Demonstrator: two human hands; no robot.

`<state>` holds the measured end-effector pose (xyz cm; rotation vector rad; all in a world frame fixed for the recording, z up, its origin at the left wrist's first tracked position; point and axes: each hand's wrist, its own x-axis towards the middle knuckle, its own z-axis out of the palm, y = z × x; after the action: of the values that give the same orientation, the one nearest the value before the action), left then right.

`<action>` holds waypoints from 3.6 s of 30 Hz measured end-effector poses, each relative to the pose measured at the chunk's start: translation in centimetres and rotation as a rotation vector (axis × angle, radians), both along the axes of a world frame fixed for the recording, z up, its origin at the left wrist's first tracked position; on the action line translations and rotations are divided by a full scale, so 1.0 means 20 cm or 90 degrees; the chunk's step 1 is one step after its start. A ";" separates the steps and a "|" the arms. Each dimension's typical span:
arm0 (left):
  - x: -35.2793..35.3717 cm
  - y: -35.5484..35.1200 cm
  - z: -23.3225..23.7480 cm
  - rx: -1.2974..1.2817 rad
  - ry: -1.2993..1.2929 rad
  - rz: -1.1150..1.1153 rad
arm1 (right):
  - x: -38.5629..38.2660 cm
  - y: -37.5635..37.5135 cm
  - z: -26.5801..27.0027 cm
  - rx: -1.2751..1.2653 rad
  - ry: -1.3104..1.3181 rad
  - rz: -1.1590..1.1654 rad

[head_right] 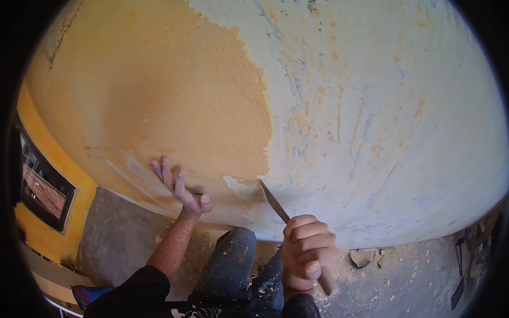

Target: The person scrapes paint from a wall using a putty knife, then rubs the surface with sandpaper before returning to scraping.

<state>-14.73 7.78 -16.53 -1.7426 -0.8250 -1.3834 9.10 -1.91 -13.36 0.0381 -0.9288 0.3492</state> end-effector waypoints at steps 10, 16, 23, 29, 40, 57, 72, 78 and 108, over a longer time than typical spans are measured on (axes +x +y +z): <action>-0.01 0.02 0.00 0.005 0.011 -0.003 | 0.04 -0.09 -0.04 0.128 0.061 -0.013; 0.00 0.03 0.01 0.006 0.004 -0.006 | -0.02 0.02 -0.04 0.012 -0.012 -0.011; 0.01 0.02 0.01 0.010 0.005 0.002 | 0.00 -0.01 -0.15 -0.077 0.056 -0.019; 0.01 0.02 0.01 0.006 0.005 0.002 | 0.02 -0.01 -0.08 -0.060 -0.033 -0.015; 0.01 0.02 0.01 0.008 0.005 -0.008 | -0.04 -0.02 -0.01 0.021 0.031 -0.023; 0.00 0.03 0.03 0.017 0.008 -0.010 | -0.11 -0.02 -0.08 -0.115 -0.154 -0.112; -0.01 0.02 -0.01 0.010 0.026 -0.006 | -0.13 0.11 -0.08 0.096 0.045 -0.004; -0.02 0.02 -0.01 0.009 0.021 -0.014 | -0.10 0.00 -0.04 -0.002 0.095 -0.014; 0.00 0.07 -0.01 0.049 -0.006 -0.039 | -0.01 0.04 -0.14 0.123 0.163 0.001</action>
<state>-14.68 9.24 -16.70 -1.7156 -0.7196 -1.4457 8.88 -1.09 -16.06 0.2553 -0.7067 0.2479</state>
